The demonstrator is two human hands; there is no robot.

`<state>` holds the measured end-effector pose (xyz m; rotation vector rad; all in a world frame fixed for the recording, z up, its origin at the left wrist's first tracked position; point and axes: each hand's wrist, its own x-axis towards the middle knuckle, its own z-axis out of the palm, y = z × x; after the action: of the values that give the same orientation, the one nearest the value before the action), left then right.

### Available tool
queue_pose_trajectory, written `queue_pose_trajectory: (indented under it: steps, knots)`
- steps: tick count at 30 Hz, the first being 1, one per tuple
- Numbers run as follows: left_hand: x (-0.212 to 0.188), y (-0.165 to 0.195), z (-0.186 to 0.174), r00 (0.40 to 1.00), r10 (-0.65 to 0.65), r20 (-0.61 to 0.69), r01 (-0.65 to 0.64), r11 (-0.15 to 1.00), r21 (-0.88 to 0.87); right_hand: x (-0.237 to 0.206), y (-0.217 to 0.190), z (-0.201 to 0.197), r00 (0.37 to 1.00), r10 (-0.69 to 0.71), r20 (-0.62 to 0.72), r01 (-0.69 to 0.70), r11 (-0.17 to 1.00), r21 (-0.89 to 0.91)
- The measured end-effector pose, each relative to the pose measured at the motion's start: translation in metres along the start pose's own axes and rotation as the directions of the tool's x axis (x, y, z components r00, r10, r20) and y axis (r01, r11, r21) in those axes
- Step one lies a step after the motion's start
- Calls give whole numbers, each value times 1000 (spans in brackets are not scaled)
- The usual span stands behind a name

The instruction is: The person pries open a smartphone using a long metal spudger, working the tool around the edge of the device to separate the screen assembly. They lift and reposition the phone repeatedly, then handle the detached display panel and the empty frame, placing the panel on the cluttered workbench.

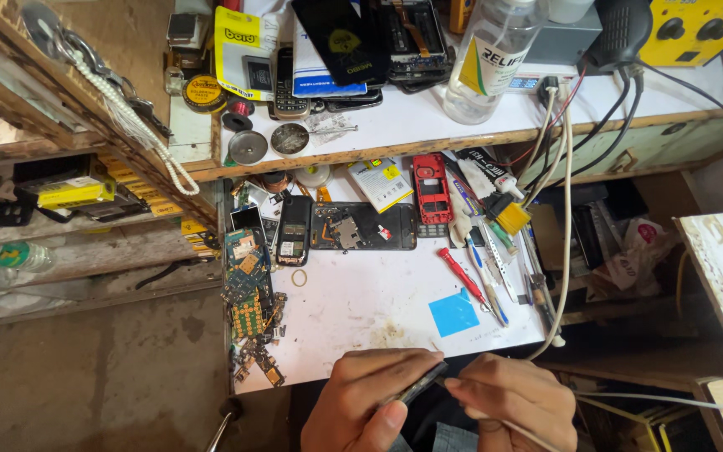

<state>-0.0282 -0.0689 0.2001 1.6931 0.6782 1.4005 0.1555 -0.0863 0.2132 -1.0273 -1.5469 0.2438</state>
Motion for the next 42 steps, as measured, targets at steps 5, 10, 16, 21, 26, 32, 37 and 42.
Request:
queue_pose_trajectory:
  steps: [5,10,16,21,26,32,37,42]
  knots:
    - [2,5,-1,1000,-19,-22,18,999,-49,1,7,-3,997,-54,59,52,998,26]
    - [9,12,5,998,21,-54,-22,1000,-12,-3,17,-13,966,-184,180,194,980,-42]
    - [12,15,7,982,180,-49,-171,975,140,-9,18,-5,961,-237,142,248,967,-58]
    - [8,8,4,980,195,-26,-190,973,135,-4,17,2,966,-236,108,236,972,13]
    - [8,-3,4,975,220,-10,-216,962,165,0,17,6,962,-259,84,262,965,-26]
    - [9,-4,-3,972,233,44,-237,957,171,8,16,3,984,-67,167,59,997,55]
    - [6,-9,-6,969,231,92,-241,963,123,16,17,-13,929,129,345,-148,989,28]
    - [0,-14,-2,985,-95,141,105,992,-68,21,28,-23,750,404,524,-489,872,27]
